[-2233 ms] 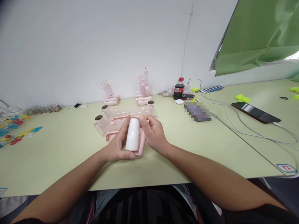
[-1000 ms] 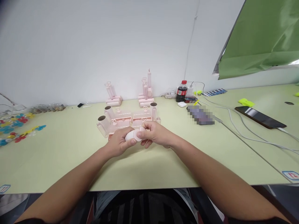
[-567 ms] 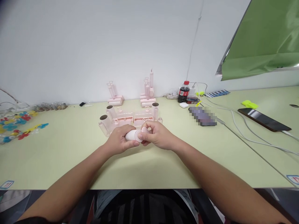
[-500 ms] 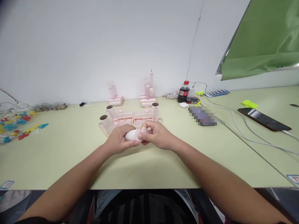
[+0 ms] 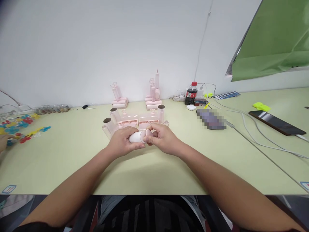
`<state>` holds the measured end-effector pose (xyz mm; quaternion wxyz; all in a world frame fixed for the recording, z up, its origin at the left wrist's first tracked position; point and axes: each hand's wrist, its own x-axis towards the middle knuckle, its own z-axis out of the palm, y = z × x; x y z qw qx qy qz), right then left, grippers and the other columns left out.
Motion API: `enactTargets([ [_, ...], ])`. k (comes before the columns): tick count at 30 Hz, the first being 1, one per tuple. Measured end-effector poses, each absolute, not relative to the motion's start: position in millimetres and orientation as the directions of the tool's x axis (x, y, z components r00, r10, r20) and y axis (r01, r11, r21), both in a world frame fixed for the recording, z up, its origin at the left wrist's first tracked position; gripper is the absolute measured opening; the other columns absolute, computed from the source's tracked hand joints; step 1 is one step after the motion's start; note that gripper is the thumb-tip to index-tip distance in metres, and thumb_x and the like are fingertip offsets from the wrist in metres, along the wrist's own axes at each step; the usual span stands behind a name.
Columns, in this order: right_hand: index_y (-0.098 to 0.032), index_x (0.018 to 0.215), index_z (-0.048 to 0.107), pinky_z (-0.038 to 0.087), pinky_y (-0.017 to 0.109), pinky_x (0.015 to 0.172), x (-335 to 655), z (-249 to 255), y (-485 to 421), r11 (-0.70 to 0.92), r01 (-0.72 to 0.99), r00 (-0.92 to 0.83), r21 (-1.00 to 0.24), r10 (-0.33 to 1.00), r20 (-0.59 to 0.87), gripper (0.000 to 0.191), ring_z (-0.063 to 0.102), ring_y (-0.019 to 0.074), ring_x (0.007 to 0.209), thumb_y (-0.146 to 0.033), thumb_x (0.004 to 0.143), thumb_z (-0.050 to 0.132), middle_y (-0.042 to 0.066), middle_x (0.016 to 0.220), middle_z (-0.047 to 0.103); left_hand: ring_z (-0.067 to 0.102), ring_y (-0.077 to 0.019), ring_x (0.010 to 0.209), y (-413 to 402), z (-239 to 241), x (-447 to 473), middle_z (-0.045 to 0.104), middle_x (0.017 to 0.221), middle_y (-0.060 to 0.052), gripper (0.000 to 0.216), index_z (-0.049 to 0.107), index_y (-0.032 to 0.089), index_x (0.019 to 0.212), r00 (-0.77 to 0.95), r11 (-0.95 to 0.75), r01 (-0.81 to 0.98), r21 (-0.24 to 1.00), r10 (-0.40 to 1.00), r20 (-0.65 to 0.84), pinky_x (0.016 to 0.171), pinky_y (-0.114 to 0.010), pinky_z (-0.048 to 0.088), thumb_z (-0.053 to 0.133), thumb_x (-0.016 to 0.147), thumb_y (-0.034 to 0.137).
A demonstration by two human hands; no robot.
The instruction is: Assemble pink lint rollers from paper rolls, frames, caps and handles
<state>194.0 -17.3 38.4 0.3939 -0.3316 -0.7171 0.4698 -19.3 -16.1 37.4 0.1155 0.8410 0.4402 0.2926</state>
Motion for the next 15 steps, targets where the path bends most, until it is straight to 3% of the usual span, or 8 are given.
enactTargets([
  [7, -0.017, 0.088, 0.064, 0.055, 0.031, 0.063, 192.4, 30.5, -11.5, 0.346, 0.104, -0.414, -0.933, 0.868, 0.275, 0.028, 0.065, 0.0156, 0.068, -0.043, 0.079, 0.071, 0.003, 0.089, 0.060, 0.063, -0.0235, 0.084, -12.7, 33.1, -18.8, 0.070, 0.088, -0.006, 0.058, 0.069, 0.021, 0.096, 0.415, -0.564, 0.685, 0.461, 0.823, 0.389, 0.073, -0.032, 0.045, 0.063, 0.071, 0.073],
  [15, -0.019, 0.117, 0.066, 0.057, 0.031, 0.064, 186.7, 28.0, -17.4, 0.423, 0.169, -0.388, -0.890, 0.859, 0.335, 0.040, 0.069, 0.0183, 0.074, -0.039, 0.083, 0.068, 0.007, 0.100, 0.070, 0.063, -0.0231, 0.086, -15.6, 32.8, -16.2, 0.070, 0.091, -0.005, 0.052, 0.066, 0.021, 0.102, 0.381, -0.532, 0.718, 0.448, 0.840, 0.386, 0.067, -0.030, 0.043, 0.060, 0.078, 0.067],
])
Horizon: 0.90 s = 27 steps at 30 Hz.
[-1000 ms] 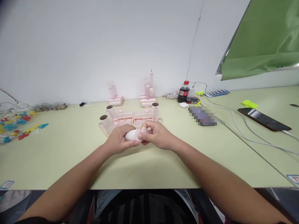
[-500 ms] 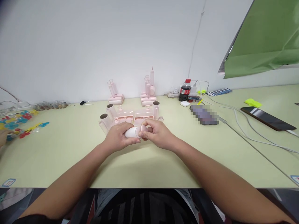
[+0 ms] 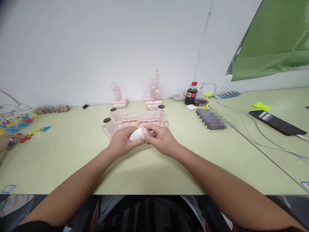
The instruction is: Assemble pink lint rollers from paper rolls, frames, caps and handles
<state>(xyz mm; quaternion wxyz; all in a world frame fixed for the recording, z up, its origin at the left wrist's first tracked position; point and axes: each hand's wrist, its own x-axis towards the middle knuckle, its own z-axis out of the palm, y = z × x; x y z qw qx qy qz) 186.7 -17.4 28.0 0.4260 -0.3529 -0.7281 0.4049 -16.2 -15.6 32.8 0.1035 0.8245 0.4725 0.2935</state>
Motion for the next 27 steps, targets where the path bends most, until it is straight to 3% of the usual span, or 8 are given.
enactTargets([
  [5, -0.019, 0.110, 0.068, 0.053, 0.031, 0.057, 197.2, 38.9, -17.5, 0.558, 0.317, -0.160, -0.767, 0.829, 0.536, 0.035, 0.063, 0.0161, 0.064, -0.042, 0.084, 0.065, 0.008, 0.097, 0.072, 0.061, -0.0207, 0.081, -16.1, 32.3, -14.2, 0.066, 0.092, -0.004, 0.047, 0.060, 0.019, 0.101, 0.195, -0.434, 0.588, 0.683, 0.895, 0.401, 0.068, -0.030, 0.044, 0.062, 0.080, 0.061],
  [7, -0.019, 0.104, 0.069, 0.054, 0.033, 0.064, 211.0, 49.2, -12.8, 0.579, 0.458, 0.024, -0.675, 0.751, 0.660, 0.028, 0.064, 0.0184, 0.069, -0.040, 0.086, 0.062, 0.008, 0.093, 0.072, 0.059, -0.0190, 0.078, -13.3, 30.3, -15.7, 0.064, 0.089, -0.004, 0.047, 0.057, 0.019, 0.102, 0.094, -0.373, 0.495, 0.785, 0.921, 0.379, 0.065, -0.029, 0.045, 0.063, 0.079, 0.059],
  [9, -0.020, 0.106, 0.068, 0.054, 0.037, 0.072, 229.0, 58.1, -3.9, 0.530, 0.597, 0.075, -0.602, 0.711, 0.700, 0.029, 0.065, 0.0223, 0.081, -0.039, 0.085, 0.062, 0.009, 0.100, 0.071, 0.056, -0.0170, 0.073, -9.3, 26.9, -17.6, 0.060, 0.086, -0.002, 0.048, 0.054, 0.019, 0.105, 0.047, -0.345, 0.390, 0.854, 0.933, 0.356, 0.060, -0.027, 0.044, 0.063, 0.079, 0.059],
  [11, -0.021, 0.119, 0.064, 0.052, 0.042, 0.079, 247.5, 61.8, 7.6, 0.464, 0.682, -0.023, -0.566, 0.787, 0.617, 0.043, 0.064, 0.0281, 0.097, -0.042, 0.082, 0.065, 0.011, 0.113, 0.069, 0.055, -0.0153, 0.069, -5.7, 23.4, -18.4, 0.058, 0.083, -0.001, 0.049, 0.051, 0.020, 0.108, 0.038, -0.327, 0.294, 0.898, 0.943, 0.331, 0.056, -0.025, 0.043, 0.063, 0.080, 0.058],
  [14, -0.021, 0.125, 0.060, 0.051, 0.044, 0.084, 267.5, 56.2, 23.6, 0.351, 0.727, -0.191, -0.590, 0.929, 0.317, 0.058, 0.062, 0.0322, 0.108, -0.051, 0.076, 0.069, 0.012, 0.121, 0.066, 0.054, -0.0134, 0.063, -4.0, 20.5, -16.1, 0.056, 0.080, 0.000, 0.051, 0.048, 0.021, 0.109, 0.046, -0.270, 0.164, 0.949, 0.963, 0.266, 0.050, -0.023, 0.042, 0.064, 0.079, 0.058],
  [18, -0.021, 0.101, 0.068, 0.050, 0.039, 0.082, 272.1, 42.7, 33.1, 0.287, 0.742, -0.359, -0.605, 0.933, 0.003, 0.039, 0.064, 0.0308, 0.101, -0.049, 0.074, 0.070, 0.009, 0.106, 0.071, 0.052, -0.0107, 0.052, -7.3, 20.8, -10.3, 0.054, 0.080, 0.002, 0.052, 0.044, 0.023, 0.108, 0.093, -0.198, -0.042, 0.979, 0.975, 0.202, 0.042, -0.022, 0.042, 0.069, 0.075, 0.056],
  [23, -0.020, 0.092, 0.068, 0.047, 0.032, 0.071, 266.6, 41.6, 32.6, 0.263, 0.681, -0.424, -0.683, 0.903, -0.075, 0.026, 0.065, 0.0230, 0.083, -0.043, 0.082, 0.061, 0.004, 0.091, 0.071, 0.058, -0.0127, 0.057, -9.5, 19.5, -7.8, 0.057, 0.089, -0.001, 0.048, 0.045, 0.022, 0.107, 0.195, -0.160, -0.221, 0.962, 0.959, 0.204, 0.041, -0.024, 0.048, 0.071, 0.076, 0.049],
  [27, -0.020, 0.080, 0.065, 0.043, 0.029, 0.065, 264.6, 48.6, 28.2, 0.298, 0.682, -0.403, -0.668, 0.915, -0.003, 0.024, 0.060, 0.0192, 0.073, -0.043, 0.081, 0.062, 0.002, 0.078, 0.066, 0.061, -0.0149, 0.059, -9.1, 18.3, -8.1, 0.058, 0.092, -0.002, 0.047, 0.045, 0.022, 0.109, 0.266, -0.124, -0.306, 0.944, 0.941, 0.210, 0.039, -0.024, 0.050, 0.071, 0.077, 0.045],
])
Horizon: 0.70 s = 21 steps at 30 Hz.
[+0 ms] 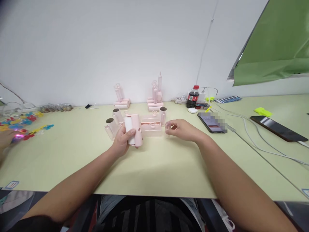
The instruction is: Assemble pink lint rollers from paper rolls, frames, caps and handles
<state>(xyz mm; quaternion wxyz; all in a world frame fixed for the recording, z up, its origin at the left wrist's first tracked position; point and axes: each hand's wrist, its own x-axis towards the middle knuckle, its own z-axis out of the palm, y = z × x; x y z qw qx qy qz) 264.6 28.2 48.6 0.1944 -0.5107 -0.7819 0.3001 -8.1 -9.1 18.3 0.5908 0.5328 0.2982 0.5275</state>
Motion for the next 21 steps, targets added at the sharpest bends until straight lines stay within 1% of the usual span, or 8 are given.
enactTargets([
  [3, -0.019, 0.082, 0.063, 0.044, 0.030, 0.066, 255.9, 51.5, 19.1, 0.358, 0.579, -0.405, -0.733, 0.906, 0.123, 0.021, 0.058, 0.0193, 0.074, -0.040, 0.082, 0.061, 0.003, 0.081, 0.065, 0.064, -0.0177, 0.062, -8.7, 19.7, -7.8, 0.059, 0.089, -0.002, 0.047, 0.045, 0.021, 0.109, 0.278, -0.079, -0.338, 0.938, 0.944, 0.180, 0.042, -0.026, 0.051, 0.071, 0.076, 0.043],
  [5, -0.019, 0.087, 0.062, 0.045, 0.031, 0.070, 245.5, 51.7, 10.2, 0.412, 0.473, -0.461, -0.779, 0.869, 0.179, 0.017, 0.058, 0.0195, 0.078, -0.036, 0.084, 0.059, 0.004, 0.086, 0.065, 0.064, -0.0175, 0.060, -8.6, 21.0, -7.3, 0.060, 0.085, -0.001, 0.047, 0.046, 0.020, 0.105, 0.270, -0.053, -0.358, 0.932, 0.950, 0.158, 0.047, -0.029, 0.054, 0.073, 0.073, 0.042],
  [7, -0.020, 0.089, 0.059, 0.045, 0.031, 0.071, 233.4, 50.8, 0.6, 0.465, 0.401, -0.541, -0.789, 0.816, 0.205, 0.013, 0.055, 0.0181, 0.077, -0.032, 0.087, 0.056, 0.003, 0.086, 0.062, 0.063, -0.0163, 0.057, -8.5, 21.7, -7.1, 0.061, 0.082, 0.000, 0.047, 0.047, 0.019, 0.102, 0.270, -0.036, -0.373, 0.927, 0.952, 0.146, 0.050, -0.032, 0.055, 0.074, 0.070, 0.041],
  [10, -0.020, 0.092, 0.053, 0.041, 0.029, 0.067, 217.7, 48.0, -11.0, 0.524, 0.367, -0.617, -0.768, 0.756, 0.221, 0.009, 0.047, 0.0150, 0.070, -0.029, 0.091, 0.051, 0.000, 0.079, 0.052, 0.063, -0.0168, 0.056, -8.4, 20.7, -7.5, 0.063, 0.079, -0.001, 0.047, 0.047, 0.019, 0.102, 0.288, -0.030, -0.366, 0.930, 0.947, 0.144, 0.050, -0.032, 0.055, 0.074, 0.069, 0.039],
  [14, -0.021, 0.107, 0.047, 0.035, 0.026, 0.061, 207.7, 42.4, -17.4, 0.549, 0.328, -0.665, -0.769, 0.712, 0.224, 0.017, 0.038, 0.0130, 0.065, -0.033, 0.095, 0.048, -0.003, 0.075, 0.042, 0.062, -0.0160, 0.056, -7.8, 15.8, -9.0, 0.062, 0.080, 0.000, 0.044, 0.047, 0.020, 0.104, 0.287, -0.074, -0.323, 0.943, 0.942, 0.172, 0.049, -0.029, 0.052, 0.072, 0.072, 0.038],
  [16, -0.021, 0.105, 0.044, 0.033, 0.024, 0.058, 205.9, 39.4, -17.8, 0.539, 0.292, -0.674, -0.790, 0.702, 0.231, 0.018, 0.036, 0.0122, 0.063, -0.036, 0.096, 0.048, -0.005, 0.072, 0.040, 0.060, -0.0146, 0.058, -7.2, 13.1, -9.7, 0.061, 0.081, 0.001, 0.044, 0.048, 0.021, 0.105, 0.277, -0.099, -0.294, 0.951, 0.943, 0.184, 0.050, -0.027, 0.050, 0.072, 0.072, 0.038],
  [18, -0.021, 0.098, 0.045, 0.032, 0.024, 0.057, 204.6, 37.3, -17.3, 0.530, 0.272, -0.672, -0.803, 0.702, 0.235, 0.019, 0.035, 0.0115, 0.062, -0.038, 0.095, 0.051, -0.005, 0.071, 0.039, 0.059, -0.0137, 0.060, -6.5, 11.0, -10.4, 0.060, 0.081, 0.001, 0.043, 0.049, 0.020, 0.106, 0.272, -0.116, -0.269, 0.956, 0.943, 0.191, 0.052, -0.026, 0.048, 0.072, 0.073, 0.037],
  [21, -0.020, 0.096, 0.051, 0.033, 0.023, 0.057, 203.6, 36.9, -15.9, 0.528, 0.294, -0.634, -0.796, 0.731, 0.251, 0.020, 0.038, 0.0110, 0.062, -0.039, 0.092, 0.056, -0.004, 0.072, 0.043, 0.058, -0.0140, 0.063, -5.4, 8.9, -11.8, 0.060, 0.081, 0.001, 0.043, 0.050, 0.020, 0.108, 0.280, -0.128, -0.250, 0.960, 0.939, 0.198, 0.054, -0.025, 0.047, 0.071, 0.074, 0.037],
])
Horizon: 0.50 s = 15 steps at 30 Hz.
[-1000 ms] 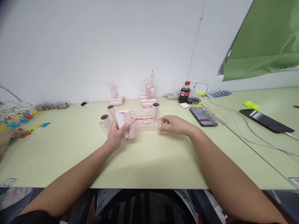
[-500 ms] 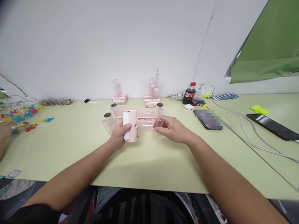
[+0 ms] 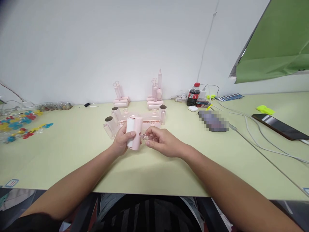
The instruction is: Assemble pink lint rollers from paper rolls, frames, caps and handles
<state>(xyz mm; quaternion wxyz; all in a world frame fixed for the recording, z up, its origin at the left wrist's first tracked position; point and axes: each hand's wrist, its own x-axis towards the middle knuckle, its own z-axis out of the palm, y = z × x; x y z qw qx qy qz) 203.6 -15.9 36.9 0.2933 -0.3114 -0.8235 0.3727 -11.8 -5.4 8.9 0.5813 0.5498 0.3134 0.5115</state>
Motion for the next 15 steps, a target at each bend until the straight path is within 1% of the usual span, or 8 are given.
enactTargets([
  [4, -0.017, 0.094, 0.064, 0.035, 0.024, 0.055, 204.7, 40.5, -14.3, 0.549, 0.374, -0.563, -0.748, 0.775, 0.288, 0.022, 0.044, 0.0108, 0.060, -0.038, 0.088, 0.060, -0.001, 0.073, 0.055, 0.058, -0.0153, 0.068, -4.3, 8.1, -13.2, 0.060, 0.084, -0.001, 0.047, 0.050, 0.020, 0.112, 0.289, -0.143, -0.210, 0.967, 0.936, 0.202, 0.058, -0.026, 0.046, 0.071, 0.073, 0.037],
  [8, -0.017, 0.095, 0.071, 0.039, 0.025, 0.058, 206.0, 44.2, -14.8, 0.600, 0.412, -0.541, -0.686, 0.767, 0.346, 0.025, 0.052, 0.0127, 0.063, -0.038, 0.087, 0.061, 0.003, 0.077, 0.065, 0.058, -0.0171, 0.072, -4.6, 9.7, -13.1, 0.060, 0.084, -0.001, 0.050, 0.050, 0.020, 0.114, 0.281, -0.163, -0.159, 0.974, 0.938, 0.203, 0.061, -0.027, 0.045, 0.071, 0.072, 0.040],
  [11, -0.016, 0.097, 0.073, 0.040, 0.024, 0.058, 205.7, 45.6, -15.6, 0.621, 0.444, -0.543, -0.646, 0.760, 0.358, 0.026, 0.054, 0.0130, 0.063, -0.036, 0.087, 0.060, 0.003, 0.075, 0.067, 0.057, -0.0184, 0.075, -5.8, 12.1, -13.0, 0.060, 0.086, -0.001, 0.052, 0.050, 0.020, 0.114, 0.263, -0.206, -0.083, 0.975, 0.939, 0.221, 0.065, -0.028, 0.045, 0.070, 0.071, 0.041],
  [15, -0.018, 0.097, 0.074, 0.040, 0.025, 0.060, 205.2, 45.1, -15.8, 0.671, 0.482, -0.570, -0.563, 0.729, 0.380, 0.023, 0.056, 0.0134, 0.063, -0.033, 0.088, 0.060, 0.003, 0.073, 0.067, 0.054, -0.0193, 0.083, -7.0, 14.5, -13.9, 0.059, 0.095, -0.003, 0.048, 0.052, 0.019, 0.112, 0.251, -0.316, 0.082, 0.945, 0.925, 0.287, 0.071, -0.029, 0.044, 0.069, 0.072, 0.038],
])
